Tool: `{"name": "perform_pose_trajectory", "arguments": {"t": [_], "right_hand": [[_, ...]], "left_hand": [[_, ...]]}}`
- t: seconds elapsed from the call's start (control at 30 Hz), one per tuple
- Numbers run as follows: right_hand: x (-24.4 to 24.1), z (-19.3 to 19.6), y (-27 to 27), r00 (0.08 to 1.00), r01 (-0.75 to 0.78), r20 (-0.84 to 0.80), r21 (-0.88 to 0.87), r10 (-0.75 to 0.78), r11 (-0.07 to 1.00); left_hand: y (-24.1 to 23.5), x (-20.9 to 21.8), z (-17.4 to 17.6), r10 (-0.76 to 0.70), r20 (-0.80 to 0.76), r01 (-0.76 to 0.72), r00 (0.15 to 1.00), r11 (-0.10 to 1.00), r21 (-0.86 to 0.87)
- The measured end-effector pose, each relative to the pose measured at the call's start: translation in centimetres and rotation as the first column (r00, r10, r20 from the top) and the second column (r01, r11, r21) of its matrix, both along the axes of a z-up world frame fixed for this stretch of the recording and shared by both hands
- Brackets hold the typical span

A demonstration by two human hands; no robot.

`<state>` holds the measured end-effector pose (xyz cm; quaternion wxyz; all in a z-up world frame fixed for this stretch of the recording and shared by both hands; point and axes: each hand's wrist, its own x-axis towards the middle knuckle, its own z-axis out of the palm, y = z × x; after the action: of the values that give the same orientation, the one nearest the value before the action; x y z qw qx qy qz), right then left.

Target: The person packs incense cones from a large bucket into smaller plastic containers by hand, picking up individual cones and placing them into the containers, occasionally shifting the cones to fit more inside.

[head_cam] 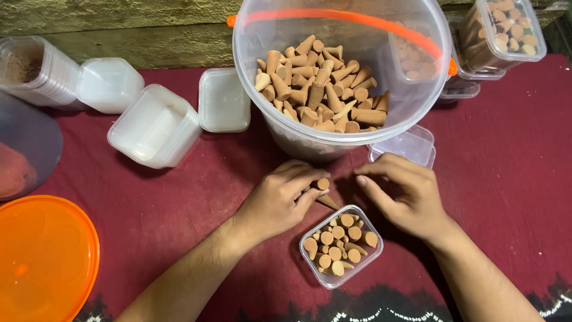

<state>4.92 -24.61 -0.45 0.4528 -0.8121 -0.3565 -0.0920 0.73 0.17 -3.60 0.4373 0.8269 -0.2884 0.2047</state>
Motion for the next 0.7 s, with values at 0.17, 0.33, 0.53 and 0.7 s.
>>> {"name": "perform_pose_trajectory", "arguments": {"t": [0.17, 0.33, 0.53, 0.7], "right_hand": [[-0.3, 0.1, 1.3, 0.998, -0.049, -0.030, -0.018, 0.048, 0.999], [0.0, -0.4, 1.3, 0.989, -0.132, -0.070, -0.041, 0.129, 0.990], [0.4, -0.5, 1.6, 0.974, -0.207, -0.109, -0.061, 0.200, 0.976], [0.6, 0.0, 1.7, 0.971, -0.204, -0.155, -0.147, 0.181, 0.968]], "left_hand": [[0.1, 0.0, 0.2, 0.005, -0.058, -0.008, 0.998, 0.999, -0.051], [0.0, -0.2, 1.0, 0.018, -0.128, -0.032, 0.992, 0.994, -0.107], [-0.2, 0.1, 0.8, 0.025, -0.170, -0.051, 0.985, 0.988, -0.148], [-0.3, 0.0, 0.8, 0.035, -0.211, -0.068, 0.977, 0.986, -0.153]]}}
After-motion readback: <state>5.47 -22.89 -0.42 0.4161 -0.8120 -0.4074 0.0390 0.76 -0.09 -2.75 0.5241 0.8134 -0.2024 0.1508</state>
